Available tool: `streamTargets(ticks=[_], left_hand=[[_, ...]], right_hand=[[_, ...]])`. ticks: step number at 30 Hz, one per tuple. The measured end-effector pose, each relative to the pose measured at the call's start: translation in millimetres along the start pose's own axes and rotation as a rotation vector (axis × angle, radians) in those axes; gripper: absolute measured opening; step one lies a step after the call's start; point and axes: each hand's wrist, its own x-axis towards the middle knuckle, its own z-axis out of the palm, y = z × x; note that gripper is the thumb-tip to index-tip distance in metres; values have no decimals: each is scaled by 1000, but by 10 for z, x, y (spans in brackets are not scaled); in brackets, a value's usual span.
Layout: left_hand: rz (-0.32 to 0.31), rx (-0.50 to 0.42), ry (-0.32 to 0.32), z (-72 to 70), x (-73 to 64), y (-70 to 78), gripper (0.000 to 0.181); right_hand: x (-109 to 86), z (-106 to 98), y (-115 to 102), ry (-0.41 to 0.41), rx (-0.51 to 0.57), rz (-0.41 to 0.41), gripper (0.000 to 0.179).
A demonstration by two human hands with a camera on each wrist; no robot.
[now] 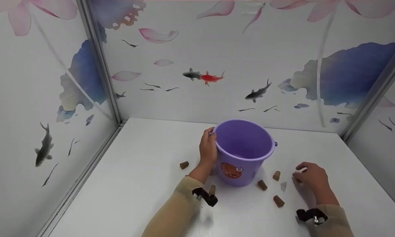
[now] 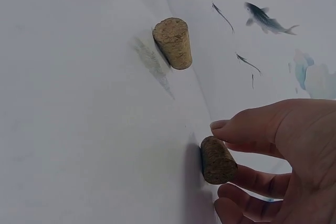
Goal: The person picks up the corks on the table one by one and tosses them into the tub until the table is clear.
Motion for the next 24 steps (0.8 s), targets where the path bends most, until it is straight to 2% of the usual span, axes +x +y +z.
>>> streamTargets(ticks=[10,24], left_hand=[[3,-6,35,19,-9,21,42],[-18,13,21,14,-15,26,44]], right_hand=[[-10,36,44,10,1,-47,36],[-12,52,18,-25,10,-35,30]])
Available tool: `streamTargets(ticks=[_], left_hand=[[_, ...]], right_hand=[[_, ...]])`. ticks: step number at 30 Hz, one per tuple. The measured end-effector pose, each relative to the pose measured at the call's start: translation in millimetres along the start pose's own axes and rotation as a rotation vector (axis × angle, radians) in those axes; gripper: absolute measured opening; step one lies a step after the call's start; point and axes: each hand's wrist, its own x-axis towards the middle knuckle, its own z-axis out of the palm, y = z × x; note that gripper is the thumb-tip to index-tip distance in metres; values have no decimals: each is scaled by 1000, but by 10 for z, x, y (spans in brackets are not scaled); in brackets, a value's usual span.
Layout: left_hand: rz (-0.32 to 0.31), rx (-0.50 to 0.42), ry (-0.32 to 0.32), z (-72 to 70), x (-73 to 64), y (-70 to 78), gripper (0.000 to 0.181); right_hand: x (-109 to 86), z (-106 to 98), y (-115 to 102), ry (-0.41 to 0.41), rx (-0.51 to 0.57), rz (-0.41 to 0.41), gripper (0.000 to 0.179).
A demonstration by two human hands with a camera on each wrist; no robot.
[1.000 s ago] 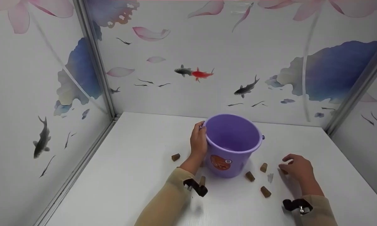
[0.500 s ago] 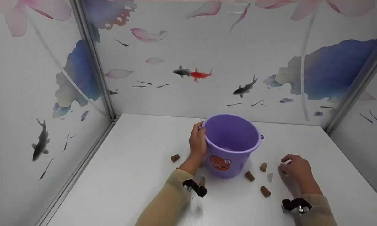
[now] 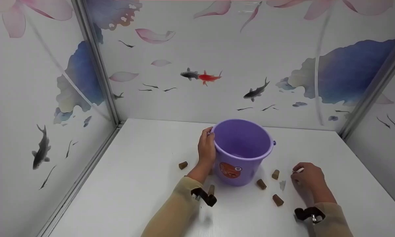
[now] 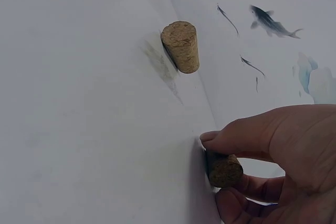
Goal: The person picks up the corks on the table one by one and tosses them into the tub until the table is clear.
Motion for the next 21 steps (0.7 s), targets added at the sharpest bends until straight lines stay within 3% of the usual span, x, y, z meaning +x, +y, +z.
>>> streamTargets(ticks=[16,21], left_hand=[[54,-15,11,1,9,-20,43],[43,-18,10,6,9,-19,43]], right_hand=[[12,0,-8,-25,21,12,19],[9,-7,-12,-33,33,27,18]])
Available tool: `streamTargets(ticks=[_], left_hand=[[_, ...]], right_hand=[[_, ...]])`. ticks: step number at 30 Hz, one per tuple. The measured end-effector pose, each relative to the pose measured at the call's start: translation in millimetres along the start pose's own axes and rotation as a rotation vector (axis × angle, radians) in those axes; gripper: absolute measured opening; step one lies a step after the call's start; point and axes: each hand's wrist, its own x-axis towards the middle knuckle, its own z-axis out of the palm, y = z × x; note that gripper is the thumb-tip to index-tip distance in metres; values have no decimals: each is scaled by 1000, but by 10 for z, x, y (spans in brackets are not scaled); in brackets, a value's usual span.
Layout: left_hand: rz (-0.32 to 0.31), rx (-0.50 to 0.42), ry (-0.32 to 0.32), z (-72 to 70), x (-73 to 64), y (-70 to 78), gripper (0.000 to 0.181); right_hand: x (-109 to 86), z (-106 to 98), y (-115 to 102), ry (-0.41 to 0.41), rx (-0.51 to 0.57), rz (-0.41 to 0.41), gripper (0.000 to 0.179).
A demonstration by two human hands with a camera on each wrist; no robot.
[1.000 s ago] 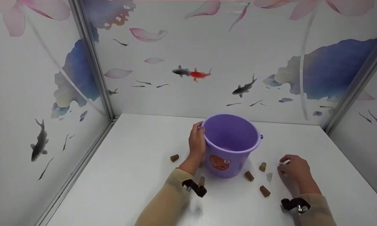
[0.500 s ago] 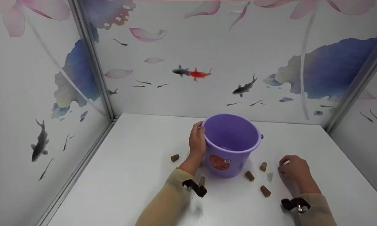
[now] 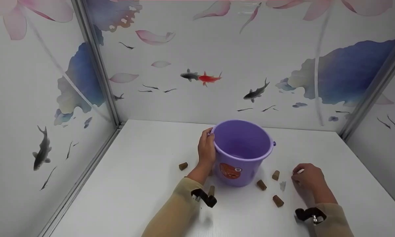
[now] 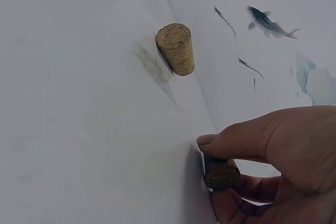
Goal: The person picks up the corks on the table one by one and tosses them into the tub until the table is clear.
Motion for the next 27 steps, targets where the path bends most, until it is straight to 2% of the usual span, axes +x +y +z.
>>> streamTargets(ticks=[7,13,18,27], left_hand=[[5,17,5,2,10,-7,43],[-23,14,-11,-2,2,0,44],[-27,14,-17,-8,-5,9,45],[-11,3,-17,-8,3,-1,46]], right_hand=[[5,-19,-17,-11,22,21,21],[12,-56,-59,-12,20,12,25],[-10,-121,-131,15,3,-29,29],[-143,-227,-289,105,3,-153,29]])
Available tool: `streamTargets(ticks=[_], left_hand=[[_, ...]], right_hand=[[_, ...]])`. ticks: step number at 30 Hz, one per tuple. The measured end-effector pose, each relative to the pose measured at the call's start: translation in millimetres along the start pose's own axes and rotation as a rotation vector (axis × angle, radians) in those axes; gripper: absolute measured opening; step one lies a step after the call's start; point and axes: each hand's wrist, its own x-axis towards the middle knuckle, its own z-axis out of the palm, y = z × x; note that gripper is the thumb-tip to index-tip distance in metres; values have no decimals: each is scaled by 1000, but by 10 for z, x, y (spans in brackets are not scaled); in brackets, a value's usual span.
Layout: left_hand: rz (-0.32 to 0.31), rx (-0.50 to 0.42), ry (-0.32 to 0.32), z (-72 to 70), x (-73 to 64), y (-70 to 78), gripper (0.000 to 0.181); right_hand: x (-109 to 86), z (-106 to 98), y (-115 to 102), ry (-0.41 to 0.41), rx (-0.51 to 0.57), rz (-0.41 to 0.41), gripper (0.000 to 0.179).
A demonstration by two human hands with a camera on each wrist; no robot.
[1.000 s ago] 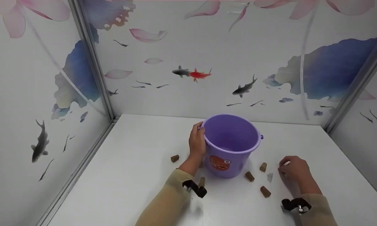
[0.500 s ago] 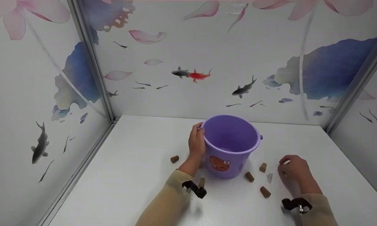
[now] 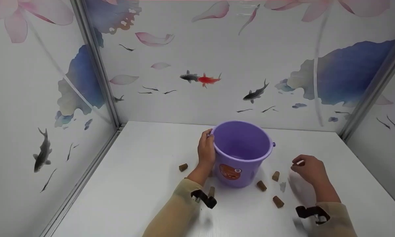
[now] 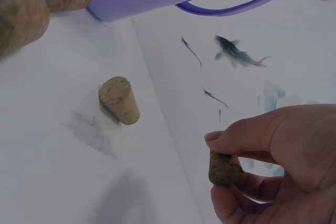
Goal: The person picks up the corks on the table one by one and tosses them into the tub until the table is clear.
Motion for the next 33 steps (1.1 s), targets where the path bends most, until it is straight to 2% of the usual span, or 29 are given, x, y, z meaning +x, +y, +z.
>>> streamTargets(ticks=[16,21,28,33], left_hand=[[-29,14,-7,-3,-13,5,47],[-21,11,3,2,-9,11,46],[34,-34,-4,-1,-7,11,44],[28,-16,2,-13,-9,10,44]], right_hand=[[-132,-172,-384,80,10,-52,27],[-173,-205,-481,112,17,-72,27],[-225,-258,-595,138,21,-102,26],[-238,-268,-646,149,25,-101,27]])
